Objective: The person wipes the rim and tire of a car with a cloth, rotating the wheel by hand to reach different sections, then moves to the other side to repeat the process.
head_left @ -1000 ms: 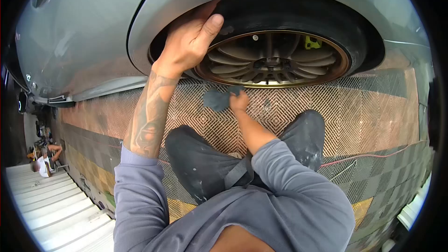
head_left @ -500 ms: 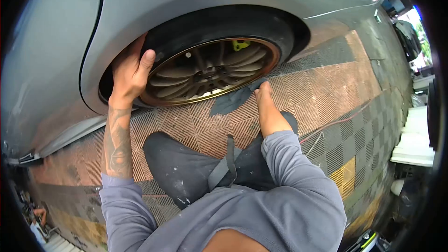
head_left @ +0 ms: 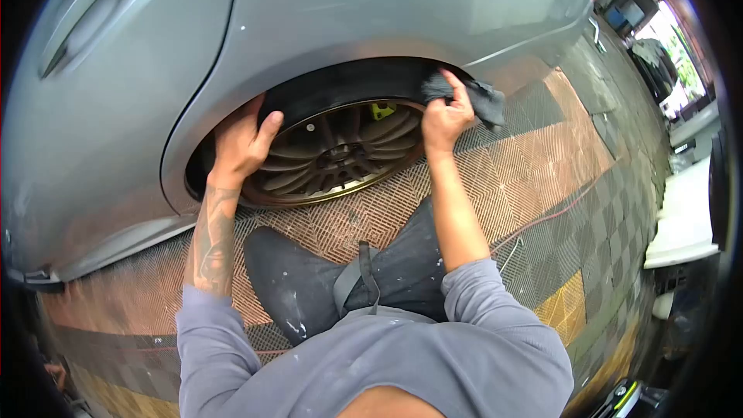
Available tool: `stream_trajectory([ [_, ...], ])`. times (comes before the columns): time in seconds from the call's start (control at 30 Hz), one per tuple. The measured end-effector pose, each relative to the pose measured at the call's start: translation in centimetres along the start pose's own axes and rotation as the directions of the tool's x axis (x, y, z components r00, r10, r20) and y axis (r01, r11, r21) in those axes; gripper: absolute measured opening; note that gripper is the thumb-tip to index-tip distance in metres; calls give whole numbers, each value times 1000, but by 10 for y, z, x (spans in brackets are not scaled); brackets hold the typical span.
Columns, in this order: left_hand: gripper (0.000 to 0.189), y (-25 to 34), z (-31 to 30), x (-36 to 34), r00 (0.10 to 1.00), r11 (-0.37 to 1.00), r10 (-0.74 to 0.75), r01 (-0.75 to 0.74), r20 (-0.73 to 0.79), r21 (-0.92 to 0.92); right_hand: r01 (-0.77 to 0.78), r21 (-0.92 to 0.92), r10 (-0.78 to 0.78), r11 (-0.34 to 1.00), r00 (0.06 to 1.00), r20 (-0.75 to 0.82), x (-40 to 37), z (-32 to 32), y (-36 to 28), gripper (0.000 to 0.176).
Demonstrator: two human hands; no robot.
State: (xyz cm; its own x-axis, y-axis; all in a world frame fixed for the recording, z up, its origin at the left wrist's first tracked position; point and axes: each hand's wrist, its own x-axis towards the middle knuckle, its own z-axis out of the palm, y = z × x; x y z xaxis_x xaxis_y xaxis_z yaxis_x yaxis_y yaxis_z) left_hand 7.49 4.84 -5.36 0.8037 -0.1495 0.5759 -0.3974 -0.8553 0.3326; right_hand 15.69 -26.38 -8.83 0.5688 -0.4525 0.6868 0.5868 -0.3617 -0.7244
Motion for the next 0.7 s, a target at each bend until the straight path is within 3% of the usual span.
stream_trajectory([
  [0.03,65,-3,1,-1,1000,997,26,-26,-4,67,145,39,-146,989,989,30,-6,13,-19,45],
  [0.1,63,-3,3,-3,999,998,38,-37,-33,42,268,118,-282,956,950,132,-25,40,-58,48],
  [0.17,54,22,-11,-6,973,958,-189,213,134,-190,388,264,-444,883,873,200,-48,67,-90,49],
  [0.2,50,30,-6,-19,992,981,-64,43,-107,-190,303,356,-409,884,870,277,-61,75,-104,48],
  [0.23,45,36,4,-37,941,985,70,-118,-332,-128,241,383,-383,892,854,353,-69,75,-122,47],
  [0.3,47,65,24,-91,845,975,-96,-26,-527,-219,56,398,-278,916,804,526,-78,69,-139,47],
  [0.37,63,97,49,-127,787,789,-433,96,-439,-607,86,433,-349,897,740,575,-88,68,-138,46],
  [0.4,70,105,61,-134,761,710,-516,124,-393,-693,93,449,-398,889,643,654,-92,65,-137,45],
  [0.43,78,111,74,-136,730,618,-592,138,-343,-774,-10,450,-382,893,512,769,-96,61,-142,46],
  [0.5,86,95,99,-132,623,593,-714,294,-320,-750,6,390,-385,921,175,906,-93,52,-157,49],
  [0.53,67,88,112,-135,569,668,-701,313,-430,-675,97,475,-480,875,39,876,-86,49,-166,49],
  [0.57,67,75,126,-140,541,666,-713,325,-445,-672,100,469,-465,878,-55,883,-75,43,-172,49],
  [0.6,55,60,139,-146,441,602,-779,324,-446,-730,127,483,-475,866,-92,875,-59,41,-172,46],
  [0.63,43,50,144,-148,339,537,-834,310,-436,-785,303,534,-533,790,-91,841,-39,39,-169,45],
  [0.67,30,53,126,-136,69,405,-914,183,-399,-896,456,574,-624,680,-51,780,-17,41,-156,41],
  [0.7,30,59,109,-125,44,403,-914,185,-402,-896,564,565,-677,602,-15,736,6,43,-138,38],
])
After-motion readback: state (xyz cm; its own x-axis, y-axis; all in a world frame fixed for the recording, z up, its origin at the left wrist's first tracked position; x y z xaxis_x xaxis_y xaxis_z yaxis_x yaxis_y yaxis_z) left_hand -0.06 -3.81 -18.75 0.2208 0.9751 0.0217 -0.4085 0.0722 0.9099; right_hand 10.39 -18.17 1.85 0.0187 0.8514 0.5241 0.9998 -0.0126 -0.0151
